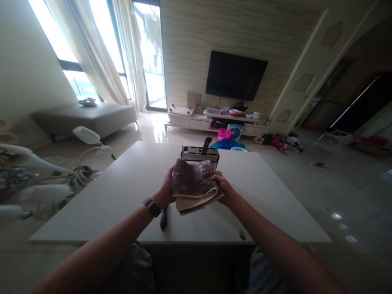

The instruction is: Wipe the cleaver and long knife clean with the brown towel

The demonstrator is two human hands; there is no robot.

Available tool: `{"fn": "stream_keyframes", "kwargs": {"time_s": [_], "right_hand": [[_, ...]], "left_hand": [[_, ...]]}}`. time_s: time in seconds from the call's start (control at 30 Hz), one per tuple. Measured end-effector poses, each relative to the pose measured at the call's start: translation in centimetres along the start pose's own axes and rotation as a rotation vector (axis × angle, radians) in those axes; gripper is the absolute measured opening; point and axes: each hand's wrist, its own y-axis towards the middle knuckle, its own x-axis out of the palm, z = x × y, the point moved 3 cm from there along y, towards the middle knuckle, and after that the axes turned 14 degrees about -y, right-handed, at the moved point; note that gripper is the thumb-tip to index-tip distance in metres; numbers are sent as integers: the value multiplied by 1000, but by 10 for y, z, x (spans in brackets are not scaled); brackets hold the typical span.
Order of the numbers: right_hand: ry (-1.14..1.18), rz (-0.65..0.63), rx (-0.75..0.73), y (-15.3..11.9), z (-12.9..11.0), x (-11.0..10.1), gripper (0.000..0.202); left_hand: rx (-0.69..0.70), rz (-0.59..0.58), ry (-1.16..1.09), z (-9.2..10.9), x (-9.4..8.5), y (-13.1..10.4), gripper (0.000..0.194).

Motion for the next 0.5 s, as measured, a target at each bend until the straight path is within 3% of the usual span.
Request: {"fn": "stream_keyframes", "kwargs": {"time_s": [0.17,0.37,0.5], "right_hand": [[46,-10,-99,-7,-15,-23,33],[45,-43,4,-6,13,-39,29],[-1,-100,112,-9,24,-38,25]], "left_hand": [[9,42,15,-2,7,0,40],[-15,131,80,-5,3,0,36],[-39,173,110,-7,-2,2,35]]}}
